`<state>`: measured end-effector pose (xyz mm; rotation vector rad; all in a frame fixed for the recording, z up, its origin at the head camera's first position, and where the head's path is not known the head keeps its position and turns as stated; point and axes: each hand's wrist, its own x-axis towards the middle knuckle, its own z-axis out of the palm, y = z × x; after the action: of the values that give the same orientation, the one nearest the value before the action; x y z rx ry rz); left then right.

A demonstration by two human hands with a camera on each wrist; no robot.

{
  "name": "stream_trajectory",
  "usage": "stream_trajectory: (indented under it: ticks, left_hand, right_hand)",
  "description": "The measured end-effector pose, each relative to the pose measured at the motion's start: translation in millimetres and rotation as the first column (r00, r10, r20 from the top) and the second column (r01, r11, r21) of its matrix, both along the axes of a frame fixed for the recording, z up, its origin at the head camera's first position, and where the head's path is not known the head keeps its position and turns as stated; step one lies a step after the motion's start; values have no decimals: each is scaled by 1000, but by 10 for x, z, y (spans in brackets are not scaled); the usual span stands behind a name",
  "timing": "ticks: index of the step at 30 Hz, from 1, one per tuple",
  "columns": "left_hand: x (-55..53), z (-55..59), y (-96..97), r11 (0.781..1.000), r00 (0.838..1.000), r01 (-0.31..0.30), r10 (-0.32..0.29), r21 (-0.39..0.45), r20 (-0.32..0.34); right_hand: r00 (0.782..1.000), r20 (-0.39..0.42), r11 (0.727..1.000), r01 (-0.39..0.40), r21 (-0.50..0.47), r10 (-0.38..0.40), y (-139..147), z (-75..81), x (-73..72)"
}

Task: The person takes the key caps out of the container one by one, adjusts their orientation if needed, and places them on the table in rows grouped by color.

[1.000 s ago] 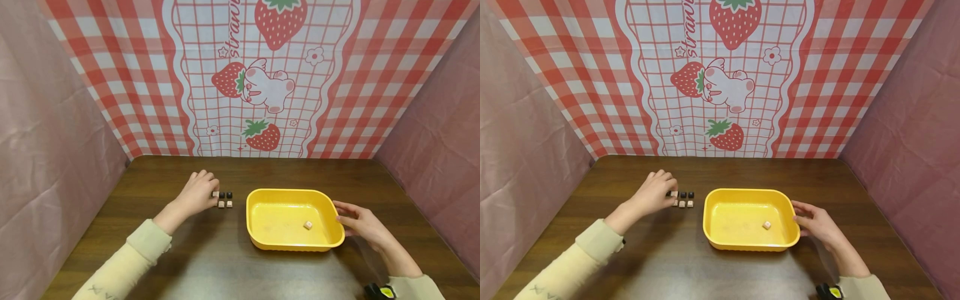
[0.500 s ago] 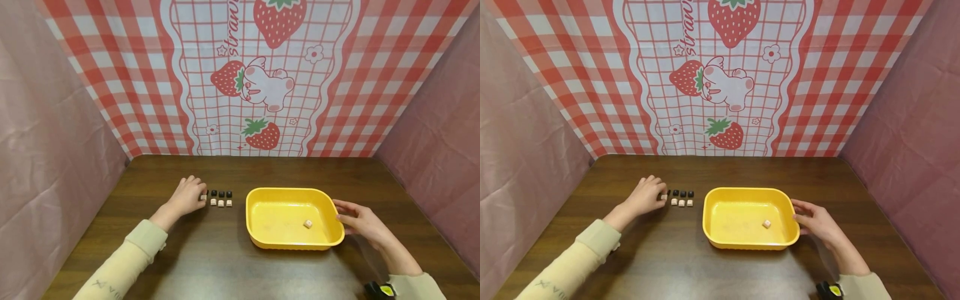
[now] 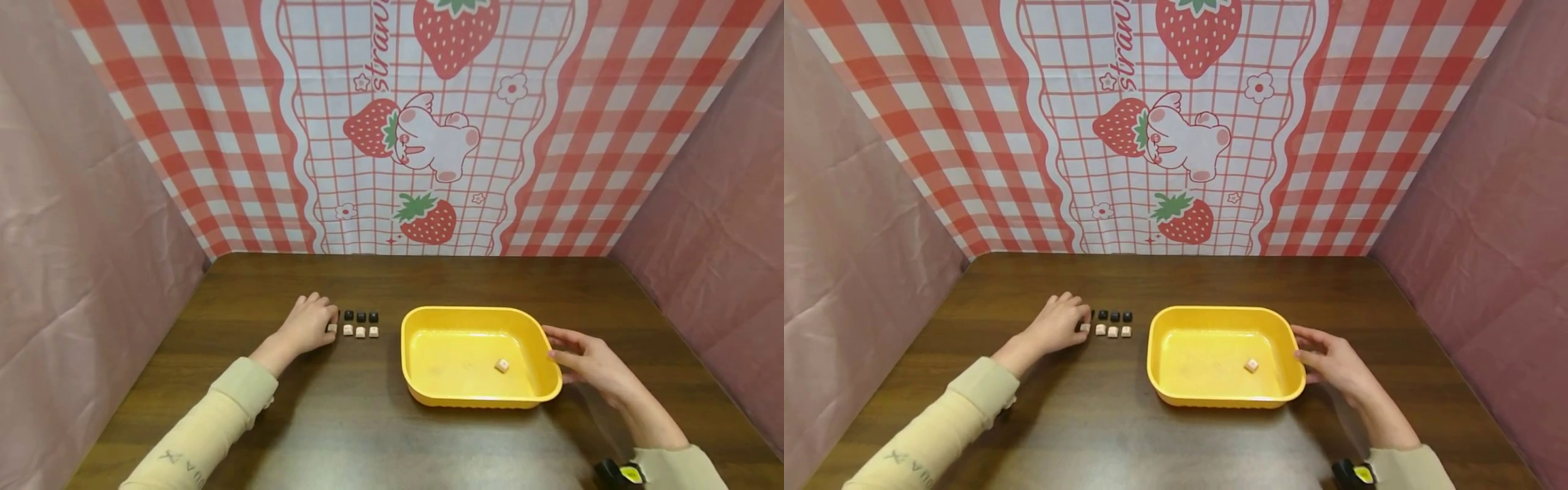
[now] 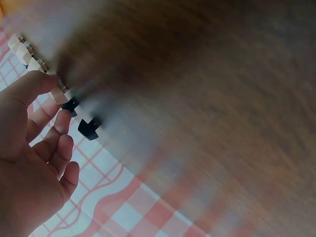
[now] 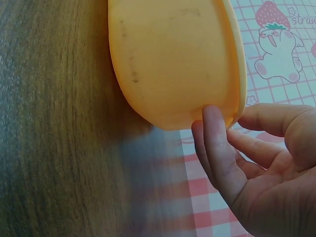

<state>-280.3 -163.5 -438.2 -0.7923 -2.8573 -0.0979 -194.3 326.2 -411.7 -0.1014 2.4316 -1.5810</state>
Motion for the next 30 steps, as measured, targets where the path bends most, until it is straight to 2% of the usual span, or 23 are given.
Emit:
stream_trajectory:
  ticks: [6,12,20,30]
  left_hand:
    - [-14,7,-10,1000,1000,2,-2,10,-8]
    - [51,175,68,999,999,9,-8,38,-32]
    - [177,414,311,999,998,4,-1,41,-65]
    - [351,602,702,998,995,9,-3,54,-102]
  right_hand:
    - [1000,-8,1000,-2,-4,2,-4,6,0]
    - [1000,-13,1000,-12,-12,12,-9,7,0]
    - [1000,-8,1000,-3,-4,3,-11,12,5]
    - [1000,1,999,11,33,-11,-10,-12,-4]
